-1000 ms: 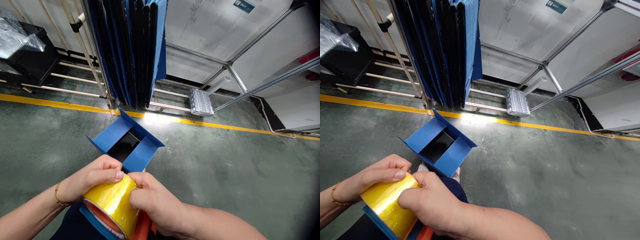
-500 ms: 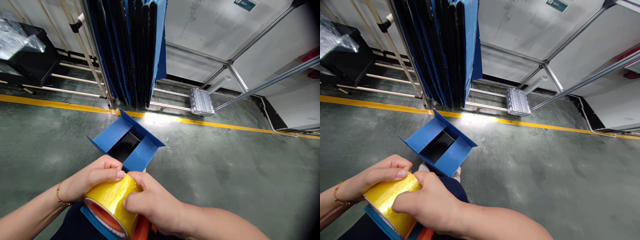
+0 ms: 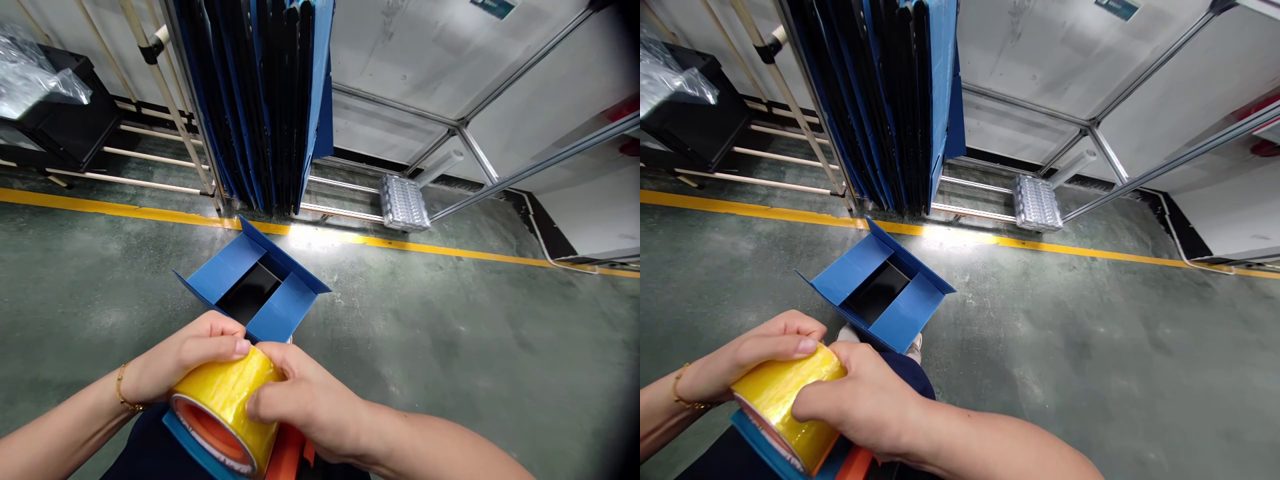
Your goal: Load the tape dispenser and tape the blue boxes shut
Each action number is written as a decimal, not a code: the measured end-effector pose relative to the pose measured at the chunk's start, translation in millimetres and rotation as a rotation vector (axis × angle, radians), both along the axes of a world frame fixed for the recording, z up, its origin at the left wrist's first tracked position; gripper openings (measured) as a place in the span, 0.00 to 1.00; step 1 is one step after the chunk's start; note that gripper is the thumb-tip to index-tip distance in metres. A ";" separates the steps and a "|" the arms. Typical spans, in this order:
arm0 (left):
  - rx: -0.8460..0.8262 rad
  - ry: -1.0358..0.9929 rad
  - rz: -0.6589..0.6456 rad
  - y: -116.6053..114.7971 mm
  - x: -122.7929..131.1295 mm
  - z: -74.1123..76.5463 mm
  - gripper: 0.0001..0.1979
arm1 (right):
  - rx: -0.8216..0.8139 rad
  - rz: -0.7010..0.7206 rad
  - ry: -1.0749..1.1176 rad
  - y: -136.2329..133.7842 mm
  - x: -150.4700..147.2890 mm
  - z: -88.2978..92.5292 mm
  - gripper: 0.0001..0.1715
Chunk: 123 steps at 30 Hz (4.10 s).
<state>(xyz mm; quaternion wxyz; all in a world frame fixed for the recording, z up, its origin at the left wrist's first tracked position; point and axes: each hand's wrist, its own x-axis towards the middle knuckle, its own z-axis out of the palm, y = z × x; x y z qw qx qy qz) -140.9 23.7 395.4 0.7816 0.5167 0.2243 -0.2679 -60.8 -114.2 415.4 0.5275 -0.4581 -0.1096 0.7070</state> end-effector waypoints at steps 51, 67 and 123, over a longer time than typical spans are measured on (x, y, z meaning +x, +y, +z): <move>-0.119 0.045 0.050 -5.6 -3.8 -16.2 0.15 | 0.131 0.119 -0.404 -13.6 19.4 -13.7 0.21; -0.166 0.032 0.035 -7.7 0.6 -18.3 0.13 | 0.882 0.335 -1.902 -13.6 29.3 10.1 0.15; -0.233 0.038 0.069 -9.1 -2.1 -20.0 0.15 | 0.965 0.160 -1.674 -24.9 26.8 -14.1 0.12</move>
